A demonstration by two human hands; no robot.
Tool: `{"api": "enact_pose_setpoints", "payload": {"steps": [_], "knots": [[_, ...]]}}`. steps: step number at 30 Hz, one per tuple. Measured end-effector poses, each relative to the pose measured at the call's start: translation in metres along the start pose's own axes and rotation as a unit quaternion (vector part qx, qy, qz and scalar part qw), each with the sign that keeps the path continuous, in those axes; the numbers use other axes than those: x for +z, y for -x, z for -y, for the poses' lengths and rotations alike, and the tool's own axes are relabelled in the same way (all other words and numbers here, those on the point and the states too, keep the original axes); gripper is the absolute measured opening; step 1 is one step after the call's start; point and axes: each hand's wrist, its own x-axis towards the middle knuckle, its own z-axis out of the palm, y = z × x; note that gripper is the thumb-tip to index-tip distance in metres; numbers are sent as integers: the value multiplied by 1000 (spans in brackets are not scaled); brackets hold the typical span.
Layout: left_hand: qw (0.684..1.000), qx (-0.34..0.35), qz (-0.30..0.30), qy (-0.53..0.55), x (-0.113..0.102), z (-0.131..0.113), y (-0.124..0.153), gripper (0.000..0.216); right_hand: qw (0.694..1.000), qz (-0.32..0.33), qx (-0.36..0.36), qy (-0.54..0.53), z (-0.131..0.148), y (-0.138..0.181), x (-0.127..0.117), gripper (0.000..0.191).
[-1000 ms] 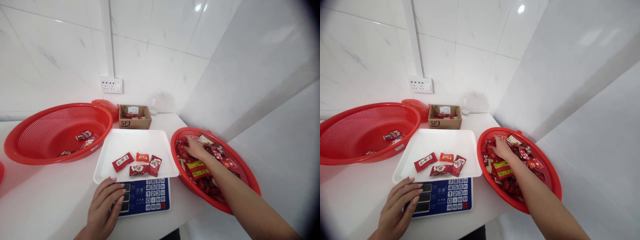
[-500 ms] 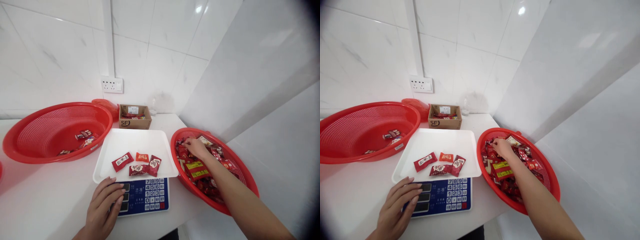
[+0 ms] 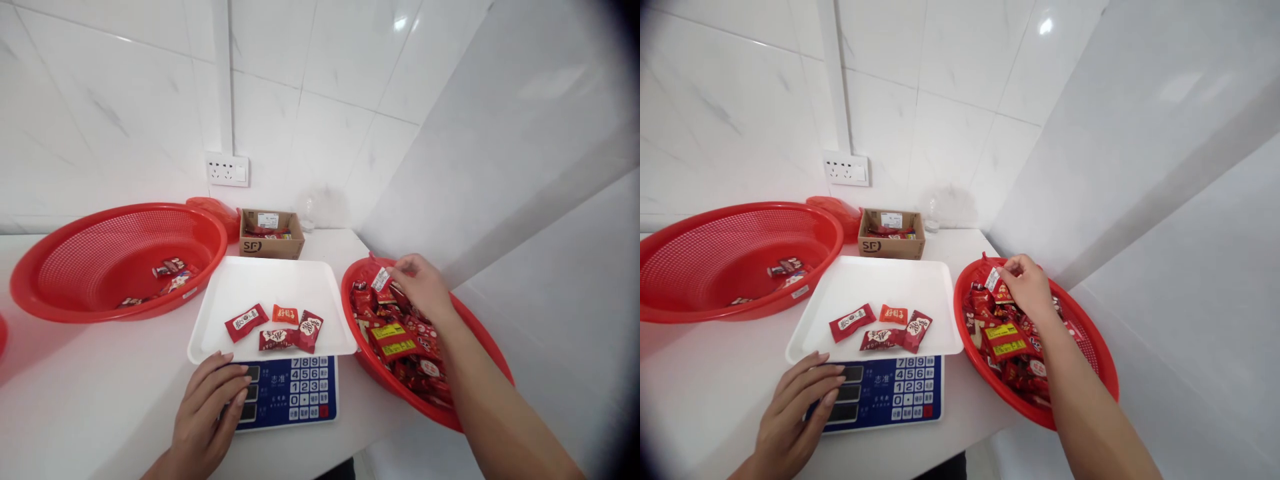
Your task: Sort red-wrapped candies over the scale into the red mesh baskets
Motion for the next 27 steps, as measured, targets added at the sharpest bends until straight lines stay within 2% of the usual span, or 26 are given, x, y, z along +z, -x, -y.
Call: {"api": "enact_pose_setpoints", "payload": {"steps": [3,6,8,11,14,16,19,22,24,27], "knots": [[1000,-5,0,5,0,0,-1,21,996,-6,-8,-89,23,17,-7,21],[1000,-17,-4,22,-1,-1,-3,22,983,18,-13,-180,46,49,-4,25],[998,-36,-11,52,-1,-4,-1,24,948,63,-2,-313,60,76,5,24],[977,-117,0,180,-1,-11,4,32,912,148,-29,-382,75,120,25,18],[912,-219,53,343,1,-18,7,46,898,234,-69,-366,82,158,46,13],[885,-252,96,379,1,-21,5,41,890,291,-77,-343,82,174,56,11],[894,-257,134,342,-1,-23,-1,27,892,334,-52,-299,82,182,61,17],[910,-232,139,313,-3,-23,-5,26,883,395,-76,-243,84,178,58,33],[916,-215,134,312,-3,-23,-6,24,873,432,-97,-204,86,176,55,26],[919,-211,121,310,-2,-23,-3,25,875,438,-64,-199,87,172,52,20]]}}
